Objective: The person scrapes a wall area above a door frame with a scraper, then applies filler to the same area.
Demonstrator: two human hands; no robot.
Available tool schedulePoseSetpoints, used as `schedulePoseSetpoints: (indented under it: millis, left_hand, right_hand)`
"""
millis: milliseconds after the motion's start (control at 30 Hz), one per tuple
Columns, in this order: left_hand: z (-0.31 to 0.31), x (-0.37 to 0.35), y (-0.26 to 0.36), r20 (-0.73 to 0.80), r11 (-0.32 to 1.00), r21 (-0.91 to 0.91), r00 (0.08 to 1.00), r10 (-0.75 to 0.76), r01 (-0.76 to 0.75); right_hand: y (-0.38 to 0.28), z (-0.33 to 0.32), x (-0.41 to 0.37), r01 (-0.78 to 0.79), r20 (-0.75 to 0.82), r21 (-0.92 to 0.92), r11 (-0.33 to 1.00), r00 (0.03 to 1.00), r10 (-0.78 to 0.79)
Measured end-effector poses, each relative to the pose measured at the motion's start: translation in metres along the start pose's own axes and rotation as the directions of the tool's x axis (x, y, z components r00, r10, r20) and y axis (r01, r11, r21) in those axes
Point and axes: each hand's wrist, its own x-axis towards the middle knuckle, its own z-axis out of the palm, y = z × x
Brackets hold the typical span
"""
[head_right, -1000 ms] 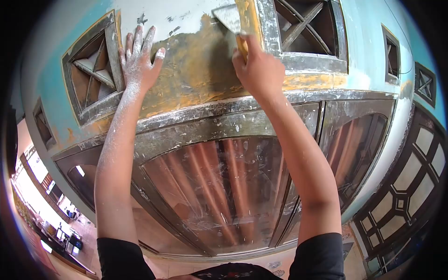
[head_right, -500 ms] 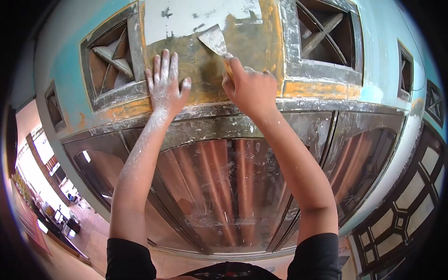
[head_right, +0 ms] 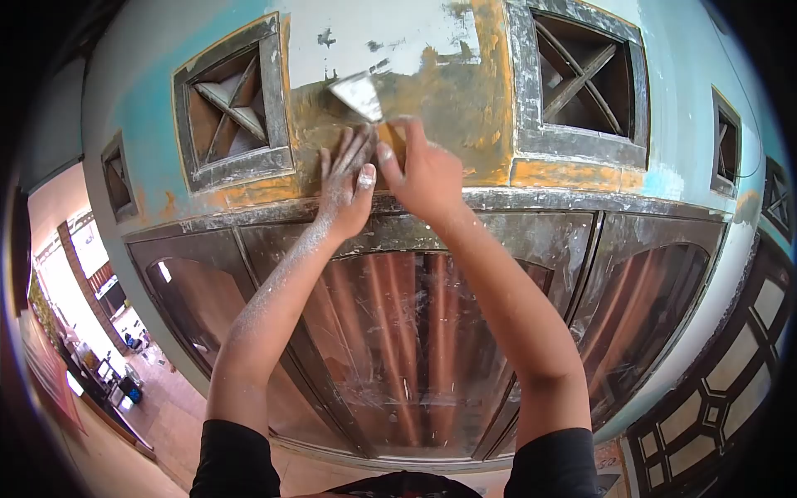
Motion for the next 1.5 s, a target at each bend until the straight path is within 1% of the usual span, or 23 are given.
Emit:
schedulePoseSetpoints:
  millis: [33,67,100,133,167,233,300,333,367,400,433,500,533,567,633,667,733,833,900,967,1300,1367,1500]
  left_hand:
    - [0.002,-0.002,0.011,0.014,0.985,-0.167,0.999,-0.048,0.050]
    - [0.007,-0.004,0.022,-0.137,0.976,-0.212,0.988,-0.071,0.041]
    - [0.005,-0.004,0.031,-0.143,0.977,-0.211,0.987,-0.070,0.039]
    - [-0.002,-0.003,0.041,-0.022,0.861,-0.482,0.980,-0.197,0.163]
    - [-0.005,-0.001,0.049,0.131,0.658,-0.695,0.950,-0.282,0.291]
    - [0.000,0.004,0.050,0.060,0.613,-0.747,0.944,-0.325,0.258]
    - [-0.002,0.009,0.049,0.083,0.462,-0.848,0.925,-0.371,0.261]
    - [-0.002,0.015,0.038,0.013,0.624,-0.747,0.944,-0.330,0.228]
    - [-0.003,0.013,0.029,0.011,0.624,-0.748,0.944,-0.329,0.226]
    - [-0.020,0.015,0.034,0.023,0.723,-0.626,0.934,-0.357,0.292]
    - [-0.034,0.016,0.034,0.030,0.800,-0.486,0.922,-0.387,0.352]
    - [-0.051,0.019,0.016,0.036,0.712,-0.540,0.857,-0.514,0.449]
    - [-0.058,0.020,-0.002,-0.075,0.864,-0.280,0.888,-0.454,0.418]
    - [-0.065,0.017,-0.017,-0.070,0.880,-0.086,0.879,-0.473,0.467]
    - [-0.075,0.012,-0.028,-0.131,0.898,0.221,0.924,-0.359,0.380]
    - [-0.076,0.011,-0.030,-0.134,0.896,0.226,0.923,-0.360,0.382]
    - [-0.081,0.009,-0.026,-0.061,0.872,0.353,0.938,-0.342,0.340]
    - [-0.086,0.021,-0.019,0.023,0.832,0.426,0.915,-0.403,0.356]
    - [-0.092,0.037,-0.020,0.019,0.822,0.457,0.921,-0.390,0.339]
    - [-0.098,0.059,-0.028,0.048,0.806,0.537,0.945,-0.325,0.250]
    - [-0.098,0.075,-0.014,0.064,0.842,0.462,0.937,-0.344,0.278]
    - [-0.105,0.100,-0.026,0.001,0.871,0.448,0.974,-0.227,0.202]
    - [-0.098,0.098,-0.011,0.009,0.830,0.500,0.957,-0.289,0.246]
  right_hand:
    - [-0.003,0.001,-0.007,-0.002,0.040,0.099,0.995,0.999,-0.002]
    - [-0.004,0.003,-0.012,-0.012,0.072,0.156,0.988,0.997,0.001]
    - [-0.004,0.006,-0.013,-0.006,0.070,0.156,0.988,0.998,-0.005]
    - [-0.004,0.008,-0.014,-0.026,0.066,0.281,0.959,0.998,0.007]
    - [-0.004,0.010,-0.015,-0.046,0.065,0.401,0.915,0.998,0.022]
    - [-0.003,0.006,-0.016,-0.085,0.143,0.486,0.870,0.990,0.017]
    - [0.000,0.003,-0.018,0.035,0.150,0.529,0.848,0.979,-0.134]
    - [-0.004,-0.008,-0.013,0.038,0.149,0.528,0.848,0.979,-0.137]
    - [-0.006,-0.023,-0.007,0.004,0.289,0.400,0.916,0.948,-0.131]
    - [-0.004,-0.033,-0.003,-0.013,0.423,0.261,0.965,0.901,-0.102]
    - [0.004,-0.036,0.001,-0.014,0.423,0.261,0.965,0.900,-0.102]
    - [0.025,-0.042,0.013,0.315,0.273,-0.177,0.933,0.926,-0.261]
    - [0.027,-0.051,0.021,0.252,0.230,-0.116,0.961,0.948,-0.221]
    - [0.032,-0.059,0.029,0.254,0.227,-0.114,0.960,0.948,-0.224]
    - [0.042,-0.069,0.043,0.158,0.071,-0.018,0.987,0.985,-0.156]
    - [0.047,-0.073,0.050,0.161,0.070,-0.013,0.987,0.985,-0.160]
    - [0.056,-0.074,0.061,0.236,-0.078,-0.303,0.923,0.960,-0.271]
    - [0.071,-0.060,0.071,0.236,-0.179,-0.437,0.868,0.923,-0.342]
    - [0.080,-0.045,0.071,0.221,-0.211,-0.432,0.874,0.918,-0.336]
    - [0.080,-0.036,0.065,0.277,-0.201,-0.523,0.806,0.879,-0.432]
    - [0.088,-0.035,0.065,0.262,-0.197,-0.511,0.819,0.892,-0.408]
    - [0.088,-0.034,0.064,0.261,-0.199,-0.507,0.821,0.892,-0.406]
    - [0.087,-0.034,0.062,0.272,-0.194,-0.480,0.834,0.894,-0.403]
